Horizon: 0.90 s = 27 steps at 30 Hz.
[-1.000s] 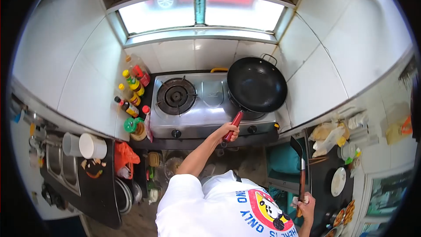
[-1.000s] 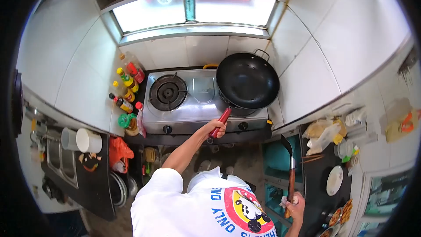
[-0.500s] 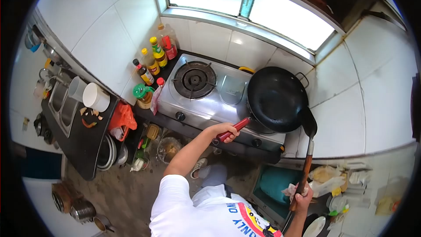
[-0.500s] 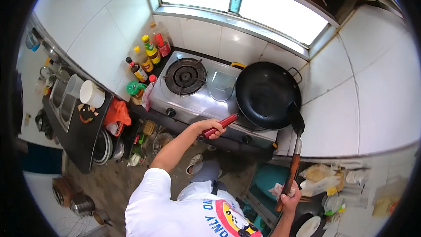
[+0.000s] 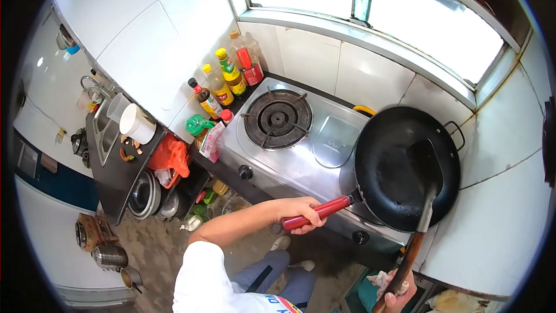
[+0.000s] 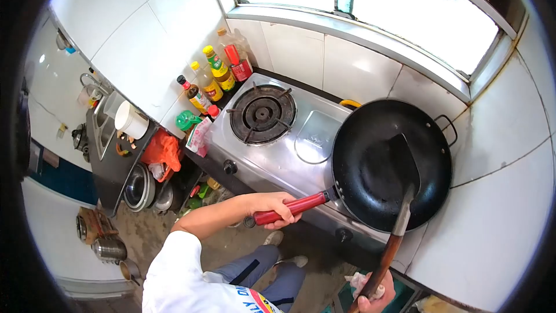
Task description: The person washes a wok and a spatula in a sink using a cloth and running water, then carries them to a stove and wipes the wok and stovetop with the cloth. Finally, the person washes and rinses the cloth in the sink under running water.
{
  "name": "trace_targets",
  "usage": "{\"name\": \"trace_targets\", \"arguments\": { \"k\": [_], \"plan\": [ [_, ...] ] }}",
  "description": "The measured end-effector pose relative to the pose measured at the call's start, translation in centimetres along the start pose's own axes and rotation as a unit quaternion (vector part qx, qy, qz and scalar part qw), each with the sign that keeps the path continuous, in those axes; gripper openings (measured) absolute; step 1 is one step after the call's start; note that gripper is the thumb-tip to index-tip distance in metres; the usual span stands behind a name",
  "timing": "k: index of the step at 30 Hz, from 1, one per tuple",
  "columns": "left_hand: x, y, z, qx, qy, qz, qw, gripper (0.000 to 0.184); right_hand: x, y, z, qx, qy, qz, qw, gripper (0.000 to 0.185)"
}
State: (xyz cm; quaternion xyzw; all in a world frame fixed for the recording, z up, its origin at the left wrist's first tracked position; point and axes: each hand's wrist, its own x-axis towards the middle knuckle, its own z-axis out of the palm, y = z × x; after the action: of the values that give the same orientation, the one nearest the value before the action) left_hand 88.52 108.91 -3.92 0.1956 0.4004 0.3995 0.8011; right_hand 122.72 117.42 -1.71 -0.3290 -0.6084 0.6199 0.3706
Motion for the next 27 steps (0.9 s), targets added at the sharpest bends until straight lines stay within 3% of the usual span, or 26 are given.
{"name": "trace_targets", "arguments": {
  "k": [2, 10, 11, 14, 15, 20, 21, 22, 24, 27],
  "plan": [
    [0.0, 0.1, -0.2, 0.002, -0.007, 0.005, 1.000, 0.022, -1.0, 1.1, -1.7, -0.032, 0.000, 0.018, 0.999, 0.080],
    [0.0, -0.3, -0.3, 0.000, -0.008, 0.008, 1.000, 0.020, -0.8, 1.3, -1.4, 0.006, 0.047, 0.018, 0.999, 0.067],
    [0.0, -0.5, -0.4, 0.001, -0.008, 0.008, 1.000, 0.020, -0.1, 0.5, -1.1, -0.010, 0.022, 0.004, 1.000, 0.057],
    [0.3, -0.9, -0.7, 0.024, 0.008, 0.000, 1.000, 0.018, -0.6, -2.8, -0.4, -0.031, 0.052, 0.027, 0.998, 0.061],
    [0.2, -0.9, -0.8, 0.050, 0.034, -0.008, 0.998, 0.018, -0.9, -5.1, 0.5, 0.006, 0.057, 0.072, 0.996, 0.053],
    [-0.6, 0.4, 0.6, 0.232, 0.152, -0.022, 0.961, 0.023, -2.9, -10.2, 1.0, 0.018, 0.079, 0.091, 0.993, 0.024],
    [-1.0, 0.9, 1.7, 0.290, 0.171, -0.024, 0.941, 0.025, -3.5, -11.3, 1.1, 0.020, 0.077, 0.111, 0.991, 0.021],
    [-0.9, 0.6, 1.8, 0.338, 0.181, -0.017, 0.924, 0.027, -4.2, -9.9, 0.2, -0.027, 0.094, 0.071, 0.993, 0.018],
    [-1.9, 1.1, 4.0, 0.448, 0.249, 0.010, 0.858, 0.028, -5.5, -12.2, 1.2, 0.040, 0.103, 0.124, 0.986, 0.015],
    [-1.5, 0.6, 3.7, 0.443, 0.265, 0.025, 0.856, 0.024, -7.4, -13.2, 1.6, 0.068, 0.104, 0.089, 0.988, 0.012]
  ]
}}
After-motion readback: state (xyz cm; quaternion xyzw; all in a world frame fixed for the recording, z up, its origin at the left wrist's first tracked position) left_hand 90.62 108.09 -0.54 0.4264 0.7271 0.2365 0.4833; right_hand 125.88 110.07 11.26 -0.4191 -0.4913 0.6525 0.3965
